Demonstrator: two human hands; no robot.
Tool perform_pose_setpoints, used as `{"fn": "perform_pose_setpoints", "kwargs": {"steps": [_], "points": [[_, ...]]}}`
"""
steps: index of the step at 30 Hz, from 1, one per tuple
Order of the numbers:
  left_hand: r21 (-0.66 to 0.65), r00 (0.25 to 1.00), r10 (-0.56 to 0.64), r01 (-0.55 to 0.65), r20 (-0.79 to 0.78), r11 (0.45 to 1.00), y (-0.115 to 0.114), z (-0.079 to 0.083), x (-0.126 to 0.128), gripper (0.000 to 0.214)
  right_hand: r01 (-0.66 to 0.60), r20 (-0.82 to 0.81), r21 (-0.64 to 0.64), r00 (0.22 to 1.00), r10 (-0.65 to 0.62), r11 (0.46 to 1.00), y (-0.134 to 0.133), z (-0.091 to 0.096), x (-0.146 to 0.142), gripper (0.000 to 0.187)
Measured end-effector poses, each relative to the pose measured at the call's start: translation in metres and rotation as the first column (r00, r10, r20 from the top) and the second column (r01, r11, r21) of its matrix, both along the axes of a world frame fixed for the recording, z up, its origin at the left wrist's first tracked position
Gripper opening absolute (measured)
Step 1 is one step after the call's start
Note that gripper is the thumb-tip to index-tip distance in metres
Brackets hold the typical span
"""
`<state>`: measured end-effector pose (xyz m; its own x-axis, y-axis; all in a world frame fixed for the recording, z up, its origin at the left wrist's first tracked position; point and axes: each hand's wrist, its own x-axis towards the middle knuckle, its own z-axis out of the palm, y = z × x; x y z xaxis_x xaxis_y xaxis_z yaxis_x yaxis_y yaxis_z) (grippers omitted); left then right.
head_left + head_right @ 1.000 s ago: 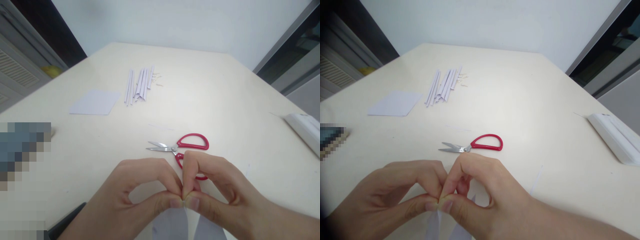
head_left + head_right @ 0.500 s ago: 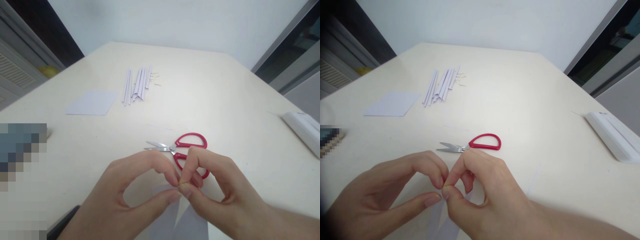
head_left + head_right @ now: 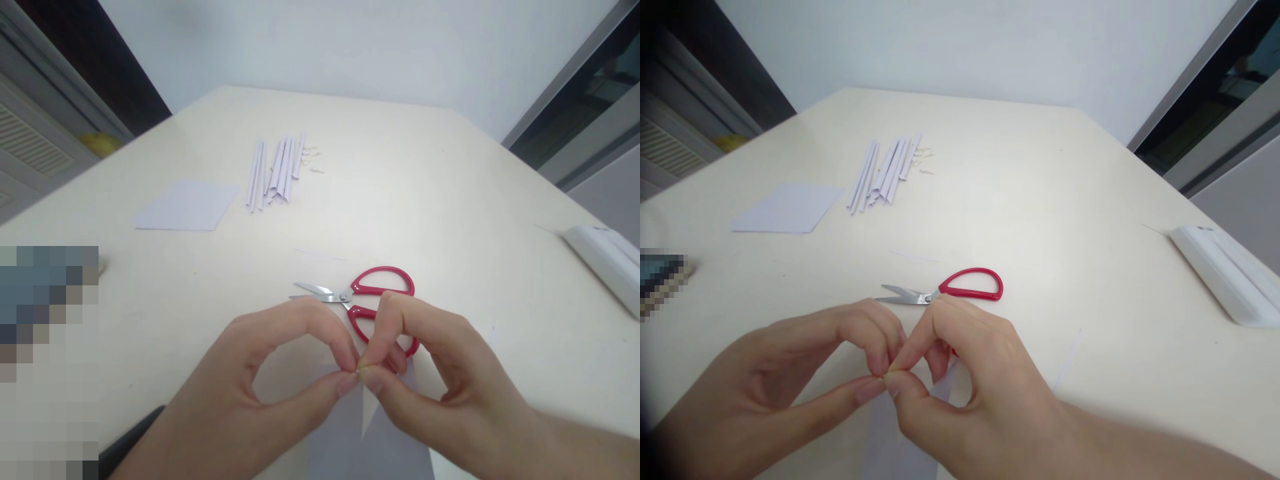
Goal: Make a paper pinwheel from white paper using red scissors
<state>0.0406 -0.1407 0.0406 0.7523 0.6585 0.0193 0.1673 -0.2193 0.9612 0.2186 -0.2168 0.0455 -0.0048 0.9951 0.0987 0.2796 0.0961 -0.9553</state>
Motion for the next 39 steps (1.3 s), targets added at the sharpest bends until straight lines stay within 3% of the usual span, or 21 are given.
{"fn": "perform_pose_setpoints", "kwargs": {"steps": [4, 14, 29, 39], "points": [[-0.014, 1.0, -0.002, 0.002, 0.008, 1.0, 0.0005, 0.0019, 0.0004, 0.02, -0.045, -0.015, -0.011, 0.999, 0.044, 0.999, -0.0003, 0.0013, 0.0051, 0.015], [-0.075, 0.997, -0.041, 0.045, 0.064, 0.996, -0.0006, 0.0032, 0.0013, 0.021, -0.103, 0.066, 0.097, 0.993, 0.097, 0.99, 0.0006, 0.0059, 0.0074, 0.013], [0.11, 0.998, 0.02, -0.025, 0.053, 0.994, -0.0019, -0.0007, -0.0018, 0.022, -0.008, 0.16, 0.176, 0.987, -0.021, 0.984, 0.0013, 0.0036, 0.0002, 0.016], [0.211, 0.993, 0.113, -0.12, 0.046, 0.97, -0.0026, 0.0006, -0.005, 0.023, -0.089, 0.242, 0.153, 0.969, 0.05, 0.984, 0.001, 0.0072, 0.0084, 0.016]]}}
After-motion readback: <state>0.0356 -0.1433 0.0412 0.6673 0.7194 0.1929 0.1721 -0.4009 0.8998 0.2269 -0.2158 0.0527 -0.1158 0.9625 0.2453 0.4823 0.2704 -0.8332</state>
